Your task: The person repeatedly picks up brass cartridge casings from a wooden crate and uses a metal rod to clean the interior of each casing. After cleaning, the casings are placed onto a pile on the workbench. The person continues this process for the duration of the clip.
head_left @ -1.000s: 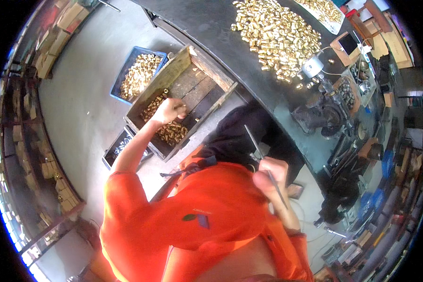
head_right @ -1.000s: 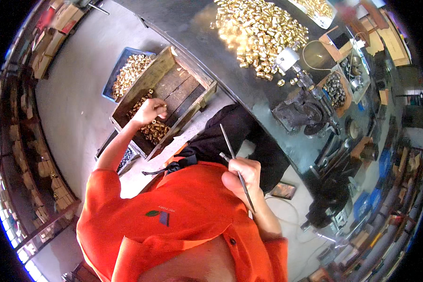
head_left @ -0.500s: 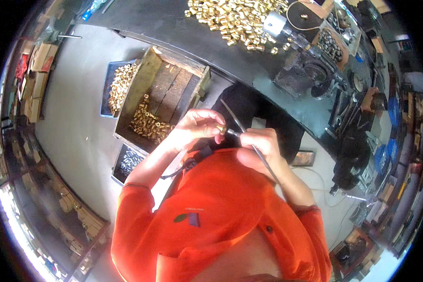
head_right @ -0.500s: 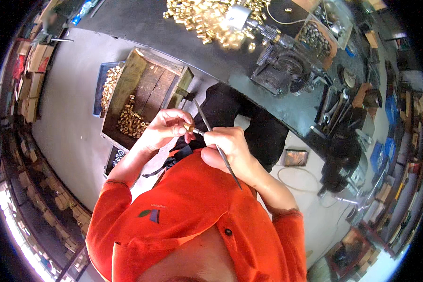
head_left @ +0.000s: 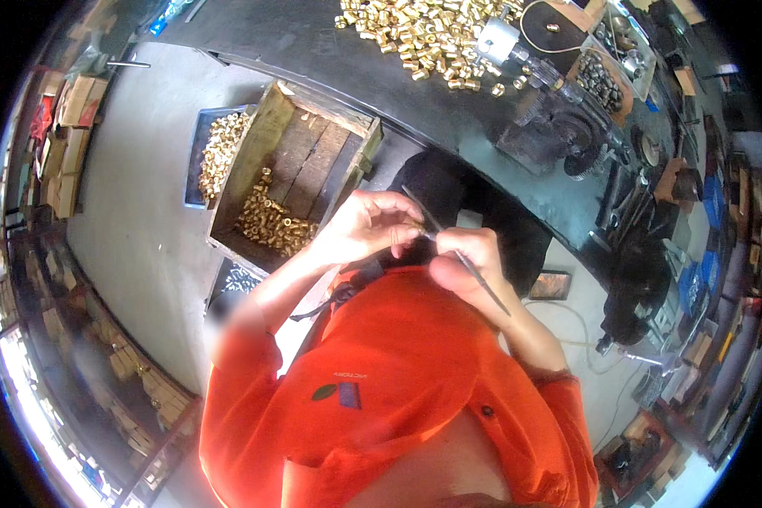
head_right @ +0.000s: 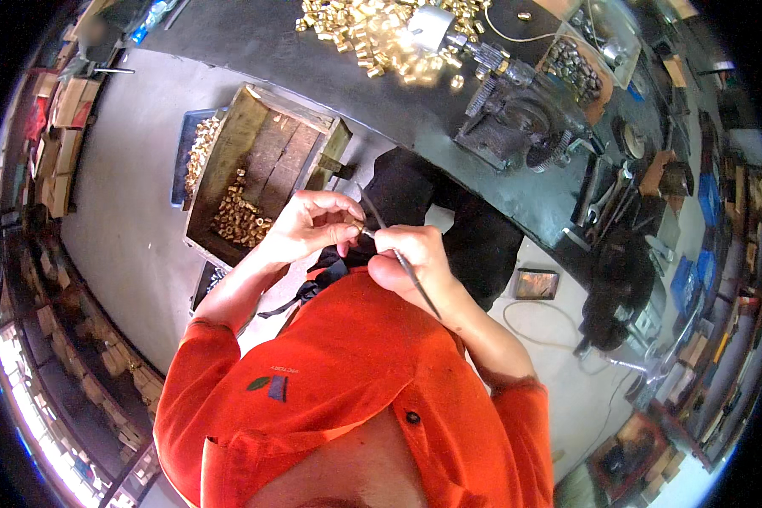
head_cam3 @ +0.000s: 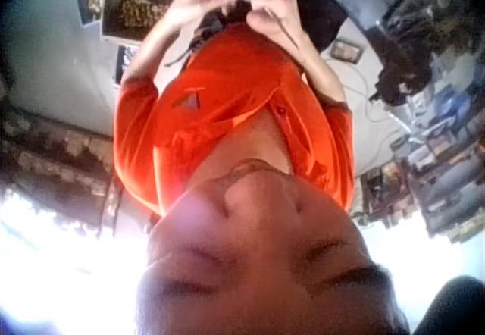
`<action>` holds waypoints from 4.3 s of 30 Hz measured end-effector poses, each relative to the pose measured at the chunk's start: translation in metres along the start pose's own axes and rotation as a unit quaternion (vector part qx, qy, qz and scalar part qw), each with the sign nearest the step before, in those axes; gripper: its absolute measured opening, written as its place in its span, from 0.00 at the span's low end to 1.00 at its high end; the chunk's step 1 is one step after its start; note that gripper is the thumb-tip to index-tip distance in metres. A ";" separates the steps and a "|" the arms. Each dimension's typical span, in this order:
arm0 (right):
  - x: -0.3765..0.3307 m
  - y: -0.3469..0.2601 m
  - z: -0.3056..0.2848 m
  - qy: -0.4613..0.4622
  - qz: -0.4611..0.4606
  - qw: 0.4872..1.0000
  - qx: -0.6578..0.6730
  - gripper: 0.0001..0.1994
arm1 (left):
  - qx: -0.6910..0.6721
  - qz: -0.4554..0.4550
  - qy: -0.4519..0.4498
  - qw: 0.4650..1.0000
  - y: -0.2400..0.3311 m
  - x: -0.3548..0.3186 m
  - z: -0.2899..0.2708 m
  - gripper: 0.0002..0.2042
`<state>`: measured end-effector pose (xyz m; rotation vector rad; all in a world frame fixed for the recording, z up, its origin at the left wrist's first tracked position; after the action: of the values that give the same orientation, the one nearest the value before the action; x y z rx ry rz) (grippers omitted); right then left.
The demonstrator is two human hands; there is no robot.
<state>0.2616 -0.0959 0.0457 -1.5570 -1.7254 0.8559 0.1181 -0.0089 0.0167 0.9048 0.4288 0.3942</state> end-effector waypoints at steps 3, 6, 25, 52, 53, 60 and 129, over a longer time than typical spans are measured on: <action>-0.004 -0.007 -0.013 0.028 -0.012 0.999 -0.016 0.12 | 0.253 0.092 0.062 0.961 0.013 0.006 -0.012 0.08; -0.007 -0.025 -0.023 0.018 -0.074 0.997 0.002 0.14 | 0.438 0.184 0.114 0.872 0.012 0.007 -0.023 0.11; 0.021 -0.014 0.012 -0.021 -0.066 0.996 -0.064 0.11 | 0.455 0.227 0.065 0.859 0.001 0.015 -0.009 0.13; -0.022 -0.028 -0.018 0.027 -0.045 0.999 -0.007 0.10 | 0.225 0.144 0.092 0.959 0.097 0.188 -0.044 0.13; -0.022 -0.027 -0.015 0.022 -0.050 0.998 -0.011 0.10 | 0.200 0.155 0.097 0.963 0.098 0.177 -0.050 0.12; -0.029 0.002 0.001 0.028 -0.024 0.999 0.030 0.11 | 0.198 0.196 0.067 0.958 0.139 0.170 -0.067 0.18; -0.031 0.209 0.022 -0.104 0.307 0.791 0.518 0.13 | 0.512 -0.389 0.269 0.717 -0.091 -0.059 -0.234 0.14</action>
<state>0.3650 -0.1108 -0.1397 -1.1886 -0.5142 1.9306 -0.0382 0.0661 -0.1741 1.5563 1.6126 -0.4734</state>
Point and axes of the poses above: each hand's wrist, its own x-axis towards the middle knuckle, its own z-axis out of the palm, y = z × x, the point moved 4 cm from there along x, towards the middle knuckle, and after that the axes turned 15 degrees about -x, right-handed, at the moved point
